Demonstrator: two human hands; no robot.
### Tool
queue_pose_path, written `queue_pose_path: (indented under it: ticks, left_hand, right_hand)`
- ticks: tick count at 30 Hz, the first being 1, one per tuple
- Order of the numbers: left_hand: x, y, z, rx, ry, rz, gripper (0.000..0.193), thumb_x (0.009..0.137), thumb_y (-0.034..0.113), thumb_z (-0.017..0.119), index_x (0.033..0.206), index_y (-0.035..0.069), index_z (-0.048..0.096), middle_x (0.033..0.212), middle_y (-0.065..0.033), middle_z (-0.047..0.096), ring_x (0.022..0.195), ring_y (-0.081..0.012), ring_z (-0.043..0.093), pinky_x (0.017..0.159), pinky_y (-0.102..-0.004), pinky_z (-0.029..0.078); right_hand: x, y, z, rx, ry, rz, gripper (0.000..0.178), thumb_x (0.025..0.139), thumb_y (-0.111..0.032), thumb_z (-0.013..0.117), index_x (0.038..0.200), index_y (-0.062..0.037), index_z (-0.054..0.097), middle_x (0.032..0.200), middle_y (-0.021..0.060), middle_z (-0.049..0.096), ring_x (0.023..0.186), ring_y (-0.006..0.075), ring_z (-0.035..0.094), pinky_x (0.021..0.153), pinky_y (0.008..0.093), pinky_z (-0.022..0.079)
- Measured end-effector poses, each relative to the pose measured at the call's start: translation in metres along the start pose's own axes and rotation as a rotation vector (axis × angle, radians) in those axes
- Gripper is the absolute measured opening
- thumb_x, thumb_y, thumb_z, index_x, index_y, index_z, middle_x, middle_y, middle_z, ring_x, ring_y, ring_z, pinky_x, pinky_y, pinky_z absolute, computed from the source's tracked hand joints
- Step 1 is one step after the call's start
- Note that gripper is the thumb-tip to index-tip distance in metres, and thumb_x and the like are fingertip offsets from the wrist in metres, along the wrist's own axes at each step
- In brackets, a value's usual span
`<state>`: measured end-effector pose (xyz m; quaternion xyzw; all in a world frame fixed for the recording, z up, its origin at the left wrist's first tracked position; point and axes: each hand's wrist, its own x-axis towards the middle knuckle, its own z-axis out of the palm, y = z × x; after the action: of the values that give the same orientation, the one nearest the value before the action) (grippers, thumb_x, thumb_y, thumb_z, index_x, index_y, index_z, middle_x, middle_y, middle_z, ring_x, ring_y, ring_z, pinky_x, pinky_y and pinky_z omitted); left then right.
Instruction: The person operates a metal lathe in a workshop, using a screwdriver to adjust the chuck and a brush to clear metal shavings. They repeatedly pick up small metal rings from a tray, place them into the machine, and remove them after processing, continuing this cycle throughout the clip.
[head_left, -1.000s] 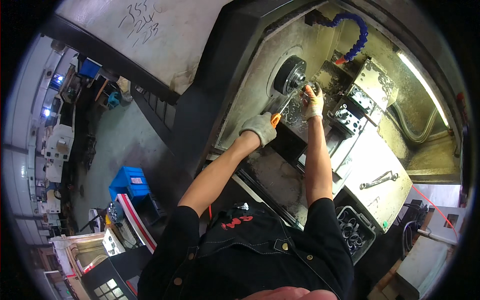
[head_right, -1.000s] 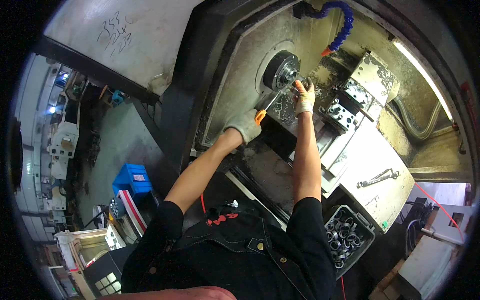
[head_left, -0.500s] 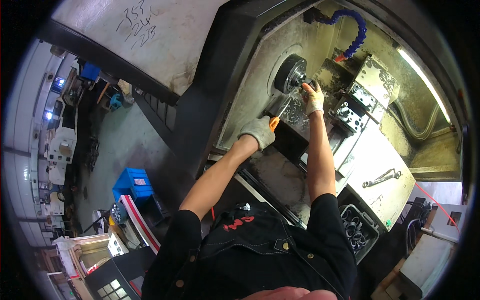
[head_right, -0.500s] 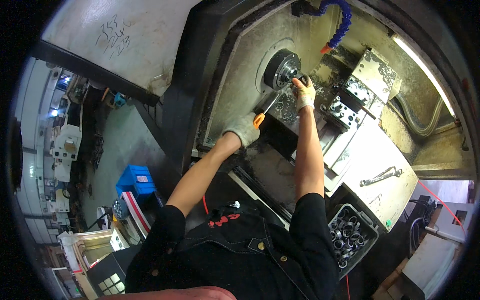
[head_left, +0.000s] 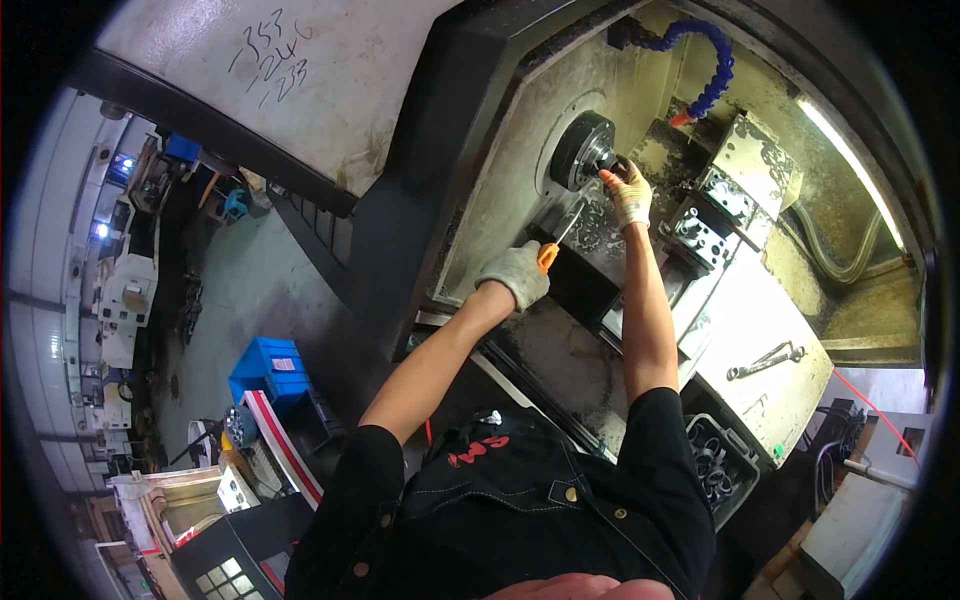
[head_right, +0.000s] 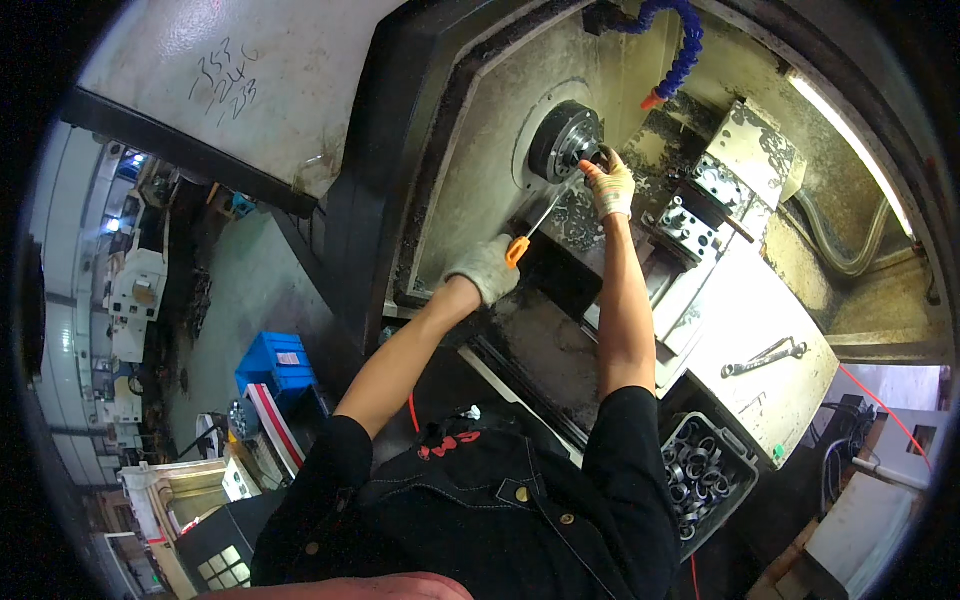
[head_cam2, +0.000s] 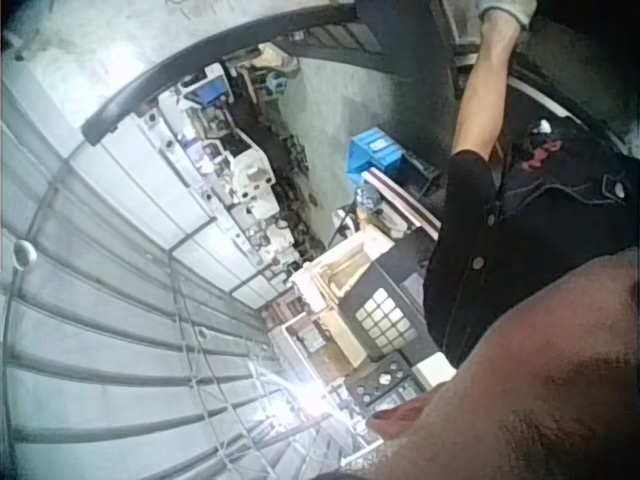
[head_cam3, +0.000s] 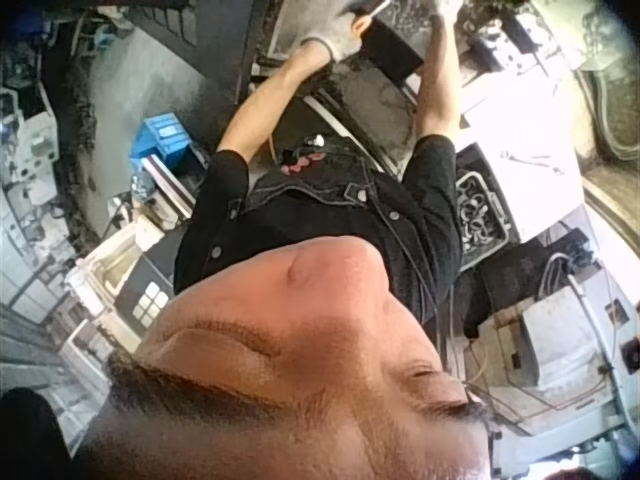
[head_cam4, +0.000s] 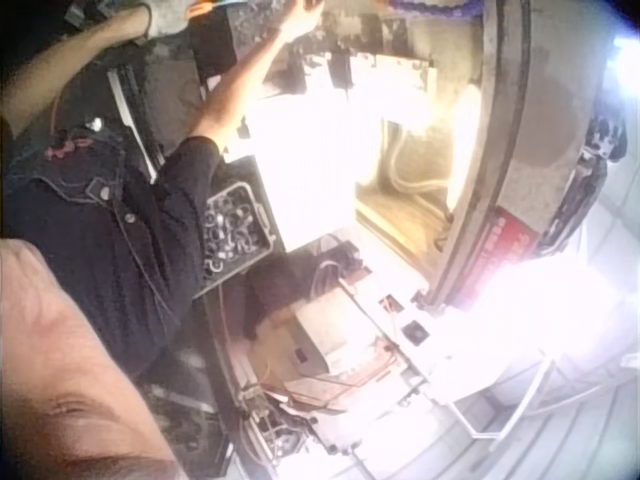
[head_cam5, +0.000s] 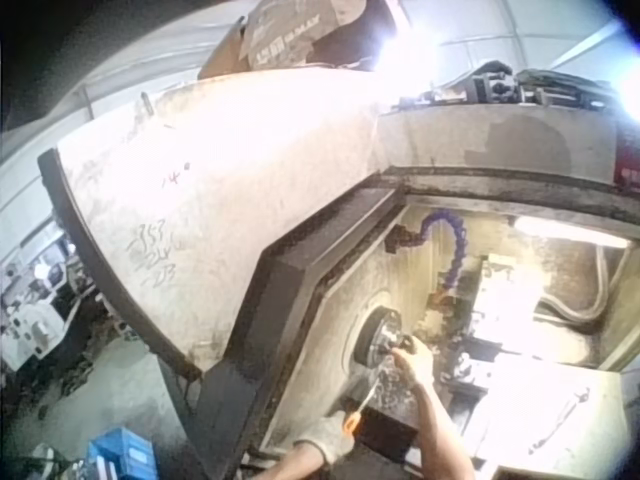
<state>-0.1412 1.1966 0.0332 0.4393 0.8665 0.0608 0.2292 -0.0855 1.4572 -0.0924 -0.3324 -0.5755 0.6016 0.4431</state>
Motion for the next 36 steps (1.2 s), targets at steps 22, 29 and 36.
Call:
queue_pose_path:
  ticks: [22,29,36]
  left_hand:
    - [-0.033,-0.041,0.049,-0.118,0.056,0.039,0.032,0.076,0.021,0.061,0.104,0.007,0.053,0.089,-0.0253,0.063,0.088,-0.0446,0.059,0.077,-0.0515,0.047]
    - [-0.054,-0.058,0.057,-0.173,0.053,0.041,0.037,0.076,0.021,0.06,0.109,0.007,0.053,0.092,-0.0244,0.064,0.089,-0.0439,0.059,0.078,-0.0504,0.048]
    - [-0.11,-0.075,0.058,-0.302,0.152,0.163,0.036,0.076,0.017,0.063,0.109,0.004,0.054,0.091,-0.0218,0.063,0.087,-0.0408,0.06,0.075,-0.0465,0.049]
  right_hand:
    - [0.004,-0.003,0.0,-0.036,-0.036,-0.051,0.043,0.073,-0.016,0.081,0.111,-0.0054,0.064,0.09,0.0007,0.068,0.067,0.008,0.055,0.062,0.0241,0.047]
    - [0.001,0.006,-0.003,0.201,0.035,0.178,0.041,0.074,-0.022,0.081,0.106,-0.0013,0.065,0.09,-0.0011,0.068,0.072,0.0074,0.056,0.064,0.0234,0.045]
    - [0.004,-0.011,-0.003,-0.16,-0.007,0.016,0.032,0.075,-0.021,0.079,0.102,-0.006,0.07,0.073,-0.0023,0.065,0.061,0.0054,0.05,0.057,0.0231,0.042]
